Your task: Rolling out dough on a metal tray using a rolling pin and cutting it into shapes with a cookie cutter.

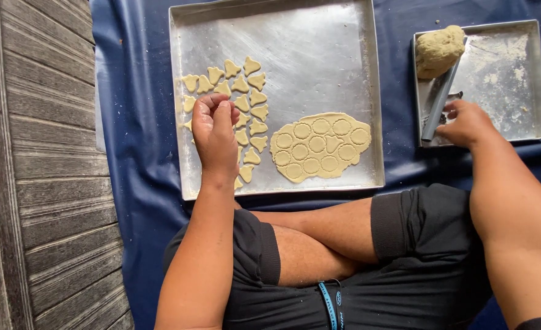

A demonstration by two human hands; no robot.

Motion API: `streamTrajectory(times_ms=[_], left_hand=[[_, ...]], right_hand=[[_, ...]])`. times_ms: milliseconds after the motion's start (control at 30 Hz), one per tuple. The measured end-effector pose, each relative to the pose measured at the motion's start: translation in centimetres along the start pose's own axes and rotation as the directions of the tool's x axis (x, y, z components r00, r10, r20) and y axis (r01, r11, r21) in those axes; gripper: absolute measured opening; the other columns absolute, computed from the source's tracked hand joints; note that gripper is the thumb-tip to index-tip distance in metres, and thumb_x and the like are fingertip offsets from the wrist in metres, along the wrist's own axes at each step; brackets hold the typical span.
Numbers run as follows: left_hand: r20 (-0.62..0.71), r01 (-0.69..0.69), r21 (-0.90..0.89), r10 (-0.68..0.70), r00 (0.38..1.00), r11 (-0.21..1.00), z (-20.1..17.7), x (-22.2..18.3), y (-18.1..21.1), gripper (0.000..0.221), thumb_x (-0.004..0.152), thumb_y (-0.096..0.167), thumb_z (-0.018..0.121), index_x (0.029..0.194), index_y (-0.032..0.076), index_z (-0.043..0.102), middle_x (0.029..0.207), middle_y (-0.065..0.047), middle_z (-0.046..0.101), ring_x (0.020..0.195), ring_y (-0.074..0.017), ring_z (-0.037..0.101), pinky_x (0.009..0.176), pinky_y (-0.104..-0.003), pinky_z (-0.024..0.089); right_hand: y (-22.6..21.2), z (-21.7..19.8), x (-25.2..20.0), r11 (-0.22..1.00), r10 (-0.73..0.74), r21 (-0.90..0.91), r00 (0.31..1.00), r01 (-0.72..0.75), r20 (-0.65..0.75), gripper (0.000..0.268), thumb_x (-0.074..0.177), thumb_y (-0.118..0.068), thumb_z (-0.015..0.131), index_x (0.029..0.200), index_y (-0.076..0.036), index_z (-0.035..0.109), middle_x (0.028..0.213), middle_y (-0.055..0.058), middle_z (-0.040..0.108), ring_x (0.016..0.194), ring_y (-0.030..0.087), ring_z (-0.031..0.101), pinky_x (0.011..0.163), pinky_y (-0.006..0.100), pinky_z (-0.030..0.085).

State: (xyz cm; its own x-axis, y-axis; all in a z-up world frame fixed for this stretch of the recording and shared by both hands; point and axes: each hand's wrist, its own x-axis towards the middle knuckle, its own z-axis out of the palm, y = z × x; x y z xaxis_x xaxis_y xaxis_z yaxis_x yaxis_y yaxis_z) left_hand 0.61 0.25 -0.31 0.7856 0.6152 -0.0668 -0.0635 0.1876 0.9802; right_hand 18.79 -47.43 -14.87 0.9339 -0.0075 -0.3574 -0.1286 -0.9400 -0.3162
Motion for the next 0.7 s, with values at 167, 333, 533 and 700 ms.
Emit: streamTrajectory(times_ms=[167,333,533,700], left_hand=[[-0.016,0.015,0.02,-0.015,1.0,1.0,-0.2,-0.4,0.5,0.017,0.096,0.012,0.054,0.11,0.004,0.059,0.099,-0.006,0.061,0.089,-0.0115,0.058,0.086,-0.025,0.053],[-0.015,0.001,-0.027,-0.001,1.0,1.0,-0.3,0.0,0.4,0.016,0.095,0.012,0.055,0.109,0.004,0.059,0.097,-0.006,0.061,0.086,-0.0114,0.057,0.084,-0.024,0.052],[0.001,-0.001,-0.024,0.001,1.0,1.0,0.0,-0.1,0.4,0.017,0.096,0.013,0.055,0.108,0.004,0.059,0.098,-0.006,0.06,0.087,-0.0122,0.058,0.085,-0.025,0.052],[-0.004,-0.014,-0.047,0.013,1.0,0.999,-0.2,0.1,0.6,0.016,0.096,0.012,0.055,0.108,0.004,0.059,0.097,-0.006,0.061,0.087,-0.0118,0.058,0.085,-0.025,0.052]], right_hand=[[-1.0,0.7,-0.3,0.992,-0.034,-0.115,0.992,0.048,0.121,0.059,0.076,-0.006,0.088,0.131,0.003,0.07,0.121,0.023,0.074,0.1,0.041,0.072,0.087,0.049,0.056],[-1.0,0.0,-0.1,0.892,0.093,-0.443,0.996,-0.087,-0.009,0.049,0.08,-0.027,0.08,0.121,-0.001,0.077,0.112,0.023,0.077,0.1,0.042,0.073,0.081,0.049,0.059],[-6.8,-3.3,-5.2,0.878,-0.465,0.0,0.853,0.479,-0.237,0.046,0.079,-0.005,0.077,0.122,0.01,0.072,0.108,0.02,0.06,0.08,0.027,0.059,0.077,0.039,0.053],[-11.2,-4.3,-7.0,0.825,-0.454,0.292,0.875,0.484,-0.169,0.048,0.083,0.006,0.073,0.13,0.008,0.063,0.116,0.019,0.06,0.092,0.026,0.062,0.084,0.037,0.054]])
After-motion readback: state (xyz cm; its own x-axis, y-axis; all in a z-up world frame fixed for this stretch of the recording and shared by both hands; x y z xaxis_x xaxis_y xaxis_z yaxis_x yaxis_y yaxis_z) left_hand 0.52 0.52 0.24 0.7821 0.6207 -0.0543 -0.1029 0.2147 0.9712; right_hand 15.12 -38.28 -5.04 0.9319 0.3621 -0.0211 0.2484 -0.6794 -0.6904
